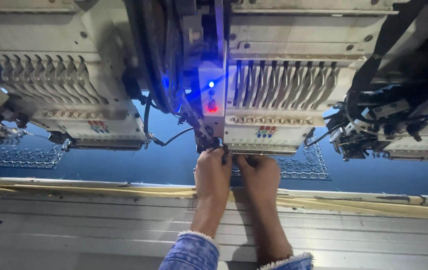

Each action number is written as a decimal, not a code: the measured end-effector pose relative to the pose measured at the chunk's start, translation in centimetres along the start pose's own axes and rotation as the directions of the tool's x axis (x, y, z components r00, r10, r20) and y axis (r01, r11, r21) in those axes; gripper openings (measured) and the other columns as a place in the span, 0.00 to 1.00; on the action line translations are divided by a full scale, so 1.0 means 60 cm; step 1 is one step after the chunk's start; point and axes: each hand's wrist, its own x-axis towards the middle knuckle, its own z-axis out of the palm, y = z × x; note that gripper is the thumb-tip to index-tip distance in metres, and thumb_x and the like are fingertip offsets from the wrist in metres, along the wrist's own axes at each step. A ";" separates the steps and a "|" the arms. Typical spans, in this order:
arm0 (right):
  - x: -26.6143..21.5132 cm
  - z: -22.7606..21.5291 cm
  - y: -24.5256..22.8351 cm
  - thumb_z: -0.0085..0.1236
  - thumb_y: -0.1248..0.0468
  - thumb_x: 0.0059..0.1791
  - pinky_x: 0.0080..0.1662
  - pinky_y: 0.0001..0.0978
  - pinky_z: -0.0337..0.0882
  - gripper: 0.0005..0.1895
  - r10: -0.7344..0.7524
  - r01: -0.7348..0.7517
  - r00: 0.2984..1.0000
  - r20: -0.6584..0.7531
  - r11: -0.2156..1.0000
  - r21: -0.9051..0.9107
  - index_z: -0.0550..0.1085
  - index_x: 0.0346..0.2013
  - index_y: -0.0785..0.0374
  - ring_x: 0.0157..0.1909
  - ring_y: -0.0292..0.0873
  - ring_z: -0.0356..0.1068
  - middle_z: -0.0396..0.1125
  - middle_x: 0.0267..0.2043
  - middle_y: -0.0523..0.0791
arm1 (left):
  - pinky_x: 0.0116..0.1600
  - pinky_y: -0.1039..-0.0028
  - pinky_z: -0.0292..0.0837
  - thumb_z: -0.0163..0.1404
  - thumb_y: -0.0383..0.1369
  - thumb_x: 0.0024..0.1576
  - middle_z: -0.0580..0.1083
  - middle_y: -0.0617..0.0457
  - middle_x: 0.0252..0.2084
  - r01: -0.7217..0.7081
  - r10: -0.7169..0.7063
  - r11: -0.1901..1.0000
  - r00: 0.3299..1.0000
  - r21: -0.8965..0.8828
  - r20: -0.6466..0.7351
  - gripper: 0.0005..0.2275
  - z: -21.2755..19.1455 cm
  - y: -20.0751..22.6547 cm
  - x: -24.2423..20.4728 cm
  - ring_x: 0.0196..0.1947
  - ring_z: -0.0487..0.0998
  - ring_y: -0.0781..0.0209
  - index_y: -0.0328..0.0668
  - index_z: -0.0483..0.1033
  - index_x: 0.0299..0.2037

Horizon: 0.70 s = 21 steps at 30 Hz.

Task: Operating a multi-head industrial embroidery machine by checking thread tension, adjusting machine heads, and using the control interface.

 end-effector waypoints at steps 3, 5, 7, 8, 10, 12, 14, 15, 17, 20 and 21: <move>-0.021 -0.019 -0.016 0.57 0.49 0.46 0.45 0.56 0.71 0.21 -0.024 0.023 0.998 0.055 1.000 0.013 0.83 0.36 0.65 0.46 0.66 0.75 0.77 0.34 0.57 | 0.44 0.59 0.81 0.56 0.34 0.56 0.77 0.50 0.38 -0.004 0.012 0.991 0.998 0.131 -0.062 0.06 0.008 0.002 -0.015 0.42 0.80 0.50 0.46 0.83 0.38; -0.022 -0.021 -0.014 0.55 0.49 0.46 0.45 0.57 0.70 0.23 -0.043 0.040 0.995 0.092 0.998 0.040 0.83 0.38 0.66 0.48 0.68 0.75 0.77 0.36 0.58 | 0.44 0.61 0.81 0.57 0.36 0.55 0.77 0.52 0.41 0.016 0.005 0.986 0.992 0.164 -0.125 0.05 -0.004 0.004 -0.029 0.46 0.78 0.54 0.50 0.82 0.38; -0.009 -0.005 0.021 0.50 0.52 0.44 0.48 0.38 0.72 0.21 -0.087 0.095 0.991 0.101 0.993 -0.073 0.83 0.46 0.48 0.45 0.45 0.79 0.80 0.42 0.43 | 0.52 0.61 0.71 0.54 0.30 0.51 0.78 0.54 0.39 0.075 -0.104 0.989 0.967 -0.131 -0.231 0.08 -0.022 -0.005 -0.051 0.48 0.74 0.52 0.49 0.83 0.39; -0.006 0.003 0.031 0.50 0.52 0.44 0.48 0.38 0.72 0.21 -0.084 0.092 0.991 0.102 0.993 -0.076 0.83 0.46 0.48 0.45 0.45 0.79 0.80 0.42 0.43 | 0.52 0.61 0.71 0.54 0.30 0.51 0.78 0.54 0.39 0.078 -0.107 0.988 0.968 -0.132 -0.227 0.08 -0.027 -0.005 -0.057 0.48 0.74 0.52 0.49 0.83 0.39; -0.003 0.022 0.049 0.52 0.56 0.41 0.45 0.44 0.72 0.22 -0.252 0.264 0.963 0.091 0.954 -0.146 0.81 0.47 0.47 0.38 0.52 0.74 0.76 0.34 0.50 | 0.44 0.63 0.69 0.52 0.28 0.55 0.77 0.54 0.35 0.095 -0.188 0.951 0.934 -0.294 -0.305 0.05 -0.041 -0.007 -0.070 0.35 0.72 0.56 0.45 0.79 0.39; -0.024 0.010 0.020 0.51 0.55 0.42 0.50 0.50 0.67 0.19 -0.279 0.295 0.954 0.110 0.937 -0.184 0.80 0.45 0.46 0.45 0.52 0.72 0.77 0.40 0.45 | 0.43 0.66 0.69 0.51 0.30 0.58 0.75 0.54 0.36 0.101 -0.233 0.902 0.933 -0.420 -0.275 0.04 -0.047 -0.006 -0.073 0.34 0.71 0.59 0.45 0.78 0.40; -0.036 0.002 0.003 0.49 0.55 0.43 0.55 0.56 0.62 0.17 -0.302 0.325 0.944 0.133 0.919 -0.222 0.79 0.43 0.46 0.52 0.53 0.71 0.78 0.47 0.39 | 0.41 0.70 0.70 0.50 0.32 0.60 0.73 0.55 0.38 0.111 -0.276 0.836 0.931 -0.537 -0.238 0.05 -0.048 -0.003 -0.072 0.34 0.70 0.62 0.45 0.77 0.42; -0.039 0.002 0.000 0.51 0.56 0.43 0.56 0.57 0.60 0.15 -0.294 0.318 0.947 0.129 0.915 -0.248 0.79 0.42 0.45 0.52 0.51 0.71 0.78 0.45 0.38 | 0.47 0.68 0.71 0.47 0.35 0.61 0.74 0.53 0.42 0.144 -0.302 0.816 0.932 -0.560 -0.200 0.08 -0.049 -0.002 -0.069 0.41 0.74 0.59 0.45 0.76 0.44; -0.040 0.002 0.001 0.52 0.58 0.44 0.58 0.58 0.58 0.13 -0.287 0.312 0.950 0.125 0.908 -0.279 0.79 0.41 0.45 0.53 0.49 0.70 0.78 0.44 0.37 | 0.53 0.67 0.72 0.44 0.37 0.61 0.75 0.51 0.47 0.178 -0.328 0.790 0.931 -0.586 -0.159 0.11 -0.049 0.003 -0.064 0.48 0.78 0.56 0.45 0.76 0.47; -0.050 0.002 -0.003 0.55 0.55 0.44 0.58 0.59 0.57 0.11 -0.342 0.355 0.934 0.098 0.871 -0.339 0.80 0.39 0.42 0.53 0.53 0.69 0.77 0.46 0.35 | 0.51 0.69 0.72 0.39 0.39 0.62 0.75 0.51 0.44 0.256 -0.401 0.621 0.916 -0.741 -0.020 0.13 -0.049 0.009 -0.059 0.45 0.77 0.59 0.43 0.69 0.50; -0.057 -0.004 -0.015 0.54 0.56 0.44 0.58 0.56 0.56 0.10 -0.343 0.353 0.935 0.091 0.872 -0.338 0.79 0.38 0.44 0.53 0.52 0.68 0.77 0.44 0.36 | 0.57 0.71 0.72 0.40 0.36 0.63 0.74 0.47 0.47 0.241 -0.470 0.347 0.881 -0.906 0.054 0.12 -0.045 0.014 -0.055 0.48 0.76 0.58 0.38 0.67 0.52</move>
